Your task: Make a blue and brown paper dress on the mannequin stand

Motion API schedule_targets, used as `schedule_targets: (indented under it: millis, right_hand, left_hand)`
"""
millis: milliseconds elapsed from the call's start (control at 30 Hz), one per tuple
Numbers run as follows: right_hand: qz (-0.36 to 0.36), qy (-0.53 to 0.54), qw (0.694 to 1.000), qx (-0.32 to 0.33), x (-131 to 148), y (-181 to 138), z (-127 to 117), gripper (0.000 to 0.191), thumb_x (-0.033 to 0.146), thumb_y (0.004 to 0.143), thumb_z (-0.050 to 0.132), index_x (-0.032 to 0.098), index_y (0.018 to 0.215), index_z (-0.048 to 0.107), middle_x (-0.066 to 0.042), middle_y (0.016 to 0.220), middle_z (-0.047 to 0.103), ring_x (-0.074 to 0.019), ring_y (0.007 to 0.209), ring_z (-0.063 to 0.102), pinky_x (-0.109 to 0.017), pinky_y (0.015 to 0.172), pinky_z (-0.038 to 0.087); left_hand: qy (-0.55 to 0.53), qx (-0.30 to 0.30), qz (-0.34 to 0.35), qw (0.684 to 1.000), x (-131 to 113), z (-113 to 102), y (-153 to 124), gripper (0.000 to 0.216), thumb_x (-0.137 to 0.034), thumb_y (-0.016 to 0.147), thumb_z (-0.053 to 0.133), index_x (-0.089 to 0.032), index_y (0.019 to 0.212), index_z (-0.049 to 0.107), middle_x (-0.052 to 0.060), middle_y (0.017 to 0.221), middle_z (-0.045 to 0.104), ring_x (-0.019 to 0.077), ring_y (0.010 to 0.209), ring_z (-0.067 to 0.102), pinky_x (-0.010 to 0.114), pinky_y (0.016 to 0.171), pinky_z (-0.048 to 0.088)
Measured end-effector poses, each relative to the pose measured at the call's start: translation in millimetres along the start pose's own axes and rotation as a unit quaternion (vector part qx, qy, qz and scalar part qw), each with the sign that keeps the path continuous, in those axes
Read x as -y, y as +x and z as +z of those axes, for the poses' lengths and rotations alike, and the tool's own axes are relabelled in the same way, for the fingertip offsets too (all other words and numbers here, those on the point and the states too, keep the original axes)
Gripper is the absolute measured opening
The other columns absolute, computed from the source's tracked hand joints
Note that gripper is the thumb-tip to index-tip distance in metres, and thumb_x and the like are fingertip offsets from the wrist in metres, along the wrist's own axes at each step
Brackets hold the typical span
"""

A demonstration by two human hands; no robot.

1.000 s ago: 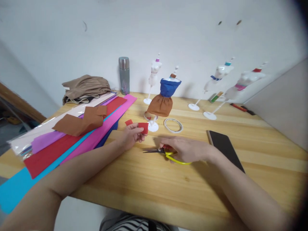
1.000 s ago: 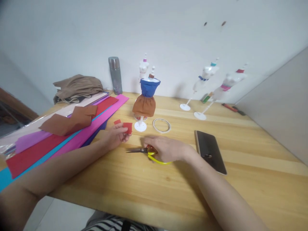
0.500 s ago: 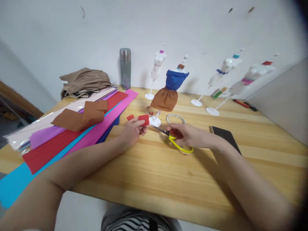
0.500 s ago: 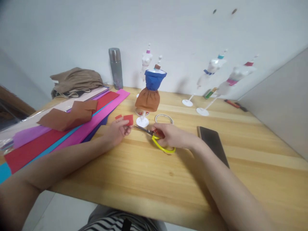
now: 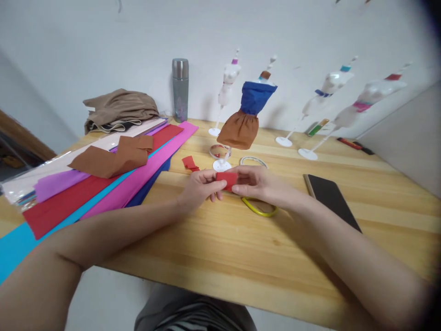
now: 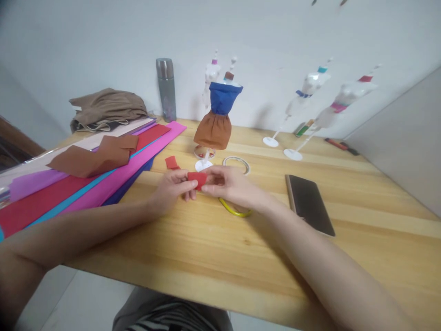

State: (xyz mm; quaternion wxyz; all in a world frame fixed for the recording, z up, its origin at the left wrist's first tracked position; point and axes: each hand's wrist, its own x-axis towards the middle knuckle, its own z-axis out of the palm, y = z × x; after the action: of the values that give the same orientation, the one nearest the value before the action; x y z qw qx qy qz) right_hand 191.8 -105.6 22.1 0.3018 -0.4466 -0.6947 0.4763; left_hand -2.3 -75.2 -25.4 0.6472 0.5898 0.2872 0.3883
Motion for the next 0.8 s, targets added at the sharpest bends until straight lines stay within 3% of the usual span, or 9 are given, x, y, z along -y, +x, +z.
schedule_targets:
  millis: [200,367,600,800]
  right_hand:
    - [-0.006,0.15,0.989,-0.013,-11.9,3.4,19.3,0.039,0.055,0.084,0.071,0.021,0.102,0.071,-0.007,0.088,0.074,-0.0202,0.083,0.068,-0.029,0.062,0.049]
    - [-0.002,0.119,0.982,-0.146,-23.1,9.8,28.3,0.03,0.046,0.071,0.084,0.022,0.085,0.072,-0.002,0.073,0.069,-0.0155,0.065,0.06,-0.029,0.059,0.046]
    - [0.013,0.14,0.968,-0.209,-25.7,12.2,30.6,0.028,0.041,0.067,0.084,0.02,0.072,0.067,0.0,0.062,0.064,-0.0117,0.056,0.053,-0.028,0.055,0.043]
    - [0.029,0.173,0.957,-0.229,-27.2,15.5,30.1,0.033,0.044,0.062,0.087,0.02,0.069,0.065,-0.001,0.059,0.067,-0.0122,0.052,0.058,-0.025,0.05,0.044]
  left_hand:
    - [0.003,-0.022,-0.012,1.0,2.1,-0.3,4.1,0.02,-0.031,0.078,0.071,-0.015,0.069,0.062,-0.002,0.054,0.062,0.0066,0.044,0.052,0.019,0.045,0.038]
    - [0.002,-0.024,-0.044,0.999,-0.4,1.2,6.6,0.017,-0.023,0.079,0.067,-0.015,0.066,0.06,-0.003,0.052,0.061,0.0058,0.042,0.051,0.018,0.044,0.036]
    - [-0.003,-0.033,-0.054,0.998,-2.5,3.1,6.7,0.013,-0.021,0.08,0.065,-0.015,0.069,0.063,-0.003,0.053,0.061,0.0055,0.043,0.052,0.017,0.043,0.038]
    - [-0.033,-0.032,-0.081,0.996,-3.0,0.9,7.9,0.018,-0.029,0.083,0.062,-0.015,0.071,0.06,0.0,0.054,0.063,0.0079,0.044,0.056,0.018,0.042,0.041]
